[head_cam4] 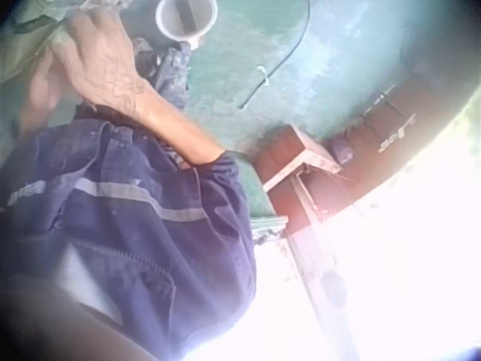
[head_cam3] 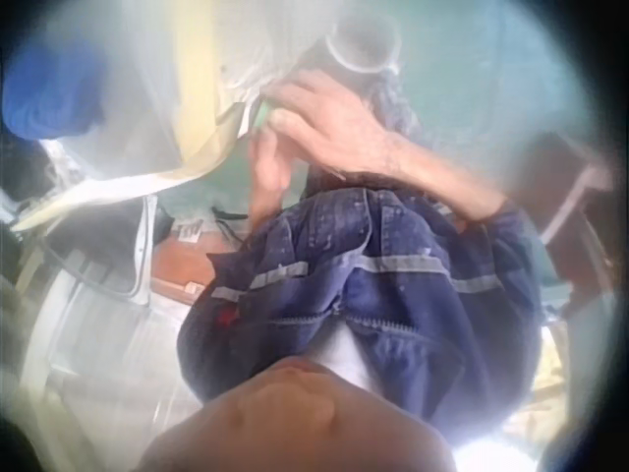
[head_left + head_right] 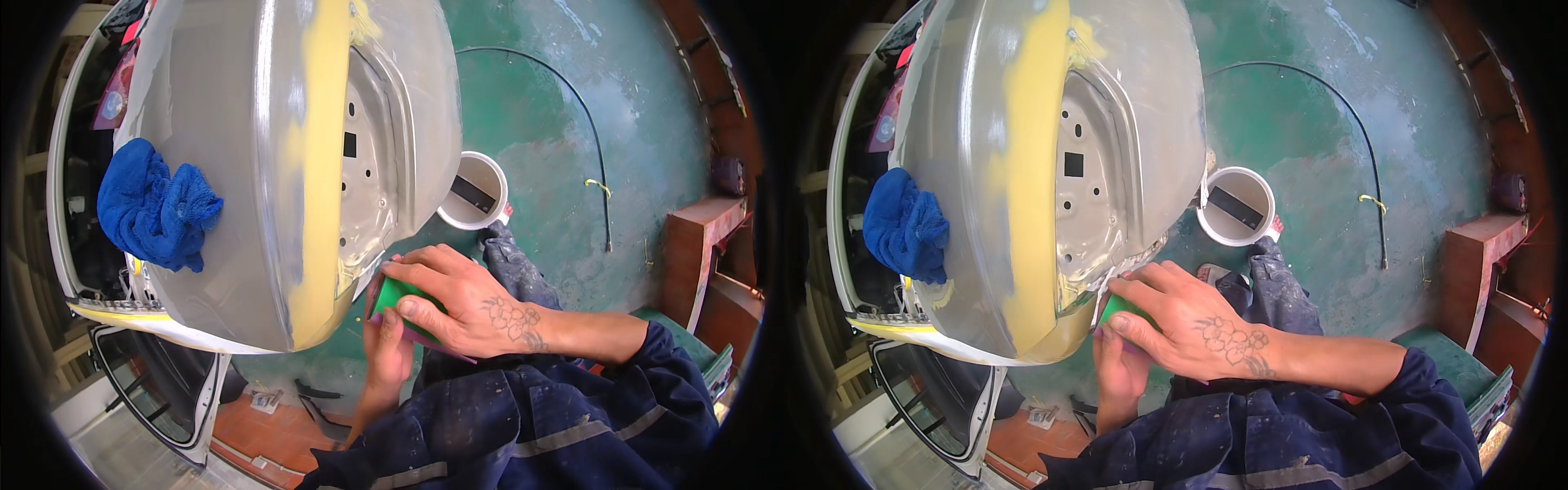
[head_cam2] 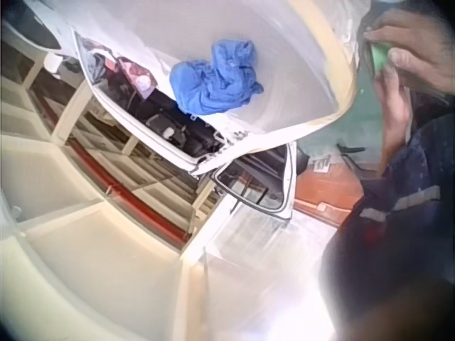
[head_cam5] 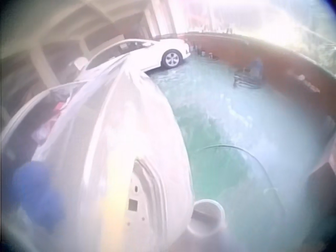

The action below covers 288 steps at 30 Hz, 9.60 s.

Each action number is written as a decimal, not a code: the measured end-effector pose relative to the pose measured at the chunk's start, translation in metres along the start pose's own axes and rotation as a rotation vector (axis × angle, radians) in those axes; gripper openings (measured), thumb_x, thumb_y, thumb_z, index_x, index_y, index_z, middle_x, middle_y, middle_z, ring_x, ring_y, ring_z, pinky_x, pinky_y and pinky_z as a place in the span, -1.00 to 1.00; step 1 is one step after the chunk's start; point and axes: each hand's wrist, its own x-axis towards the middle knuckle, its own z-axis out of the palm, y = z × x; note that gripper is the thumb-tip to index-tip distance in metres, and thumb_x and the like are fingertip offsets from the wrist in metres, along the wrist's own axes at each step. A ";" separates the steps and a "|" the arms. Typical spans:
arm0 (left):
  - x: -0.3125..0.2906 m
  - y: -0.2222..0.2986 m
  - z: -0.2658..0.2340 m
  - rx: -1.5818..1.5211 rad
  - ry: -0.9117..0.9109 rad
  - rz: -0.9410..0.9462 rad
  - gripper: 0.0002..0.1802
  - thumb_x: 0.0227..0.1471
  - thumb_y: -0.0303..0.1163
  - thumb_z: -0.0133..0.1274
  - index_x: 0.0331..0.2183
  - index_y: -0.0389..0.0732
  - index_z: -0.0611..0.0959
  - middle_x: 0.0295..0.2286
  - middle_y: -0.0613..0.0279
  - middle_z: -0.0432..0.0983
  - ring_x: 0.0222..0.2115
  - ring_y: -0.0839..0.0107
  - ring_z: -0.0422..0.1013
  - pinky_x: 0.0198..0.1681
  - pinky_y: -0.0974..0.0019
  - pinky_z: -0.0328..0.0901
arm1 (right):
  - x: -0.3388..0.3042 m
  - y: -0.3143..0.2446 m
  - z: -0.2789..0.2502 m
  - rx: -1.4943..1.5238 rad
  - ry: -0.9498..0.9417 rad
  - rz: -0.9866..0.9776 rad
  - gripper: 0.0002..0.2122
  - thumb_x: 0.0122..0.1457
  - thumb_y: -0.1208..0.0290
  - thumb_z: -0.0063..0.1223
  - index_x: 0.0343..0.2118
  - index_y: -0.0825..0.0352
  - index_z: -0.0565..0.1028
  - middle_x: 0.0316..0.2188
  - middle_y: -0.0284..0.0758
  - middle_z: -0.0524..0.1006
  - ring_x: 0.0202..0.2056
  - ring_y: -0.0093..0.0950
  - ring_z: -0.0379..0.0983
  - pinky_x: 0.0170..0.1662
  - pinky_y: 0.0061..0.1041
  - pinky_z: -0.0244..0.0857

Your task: The person sands a detached car trunk lid with a sanding block and sandpaper, smoothing the surface of a yellow filler patch. They wipe the surface with a blue cloth and continue sanding different areas of the lid.

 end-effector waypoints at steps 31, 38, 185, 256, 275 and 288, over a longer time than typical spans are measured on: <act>-0.011 0.013 -0.013 0.323 0.316 0.148 -0.39 0.31 -0.21 0.03 0.23 -0.40 0.38 0.09 -0.06 0.45 0.12 0.14 0.43 0.22 0.08 0.32 | 0.127 0.021 -0.025 0.229 -0.521 0.379 -0.81 0.02 0.46 0.16 -0.61 0.49 0.58 -0.61 -0.01 0.55 -0.49 -0.19 0.59 -0.34 -0.24 0.44; -0.037 0.014 -0.049 0.956 0.322 0.189 -0.40 0.35 -0.18 -0.01 0.24 -0.38 0.38 0.08 0.01 0.44 0.10 0.21 0.41 0.16 0.18 0.30 | 0.064 0.019 0.009 0.416 0.003 0.010 -0.88 0.08 0.56 0.24 -0.40 0.42 0.48 -0.60 -0.14 0.54 -0.53 -0.08 0.53 -0.46 -0.25 0.39; -0.021 0.041 0.047 0.779 0.159 -0.140 -0.05 0.35 0.25 -0.08 0.34 -0.40 0.24 0.23 -0.05 0.33 0.23 0.22 0.31 0.28 0.15 0.23 | -0.034 0.056 0.008 0.338 0.153 -0.077 -0.14 0.04 0.11 0.42 0.41 0.22 0.30 0.27 0.19 0.22 0.11 0.14 0.37 0.07 -0.05 0.36; 0.013 0.062 0.041 0.110 -0.069 0.271 -0.33 0.50 0.08 -0.33 0.27 -0.24 0.47 0.21 -0.04 0.47 0.22 0.01 0.39 0.31 -0.13 0.26 | -0.014 0.012 0.025 0.449 0.866 -0.055 -0.45 0.08 0.32 0.35 0.17 0.31 0.51 0.07 0.03 0.33 0.02 -0.06 0.35 0.03 -0.16 0.33; 0.012 0.073 0.005 -0.103 -0.040 0.145 -0.41 0.51 -0.03 -0.30 0.14 -0.27 0.59 0.06 -0.06 0.61 0.13 0.09 0.50 0.26 0.04 0.32 | 0.058 -0.041 -0.003 -0.120 0.841 -0.332 -0.46 0.17 0.37 0.20 0.23 0.46 0.52 0.03 0.06 0.27 -0.02 -0.12 0.25 0.09 -0.25 0.22; 0.014 0.079 0.031 -0.167 -0.145 0.185 -0.59 0.48 -0.20 -0.11 -0.09 -0.34 0.68 -0.08 0.12 0.65 -0.07 0.34 0.58 0.07 0.21 0.42 | 0.063 -0.072 -0.006 -0.273 0.821 -0.350 -0.45 0.02 0.35 0.32 0.14 0.35 0.62 0.08 0.11 0.33 0.01 -0.11 0.26 -0.01 -0.25 0.21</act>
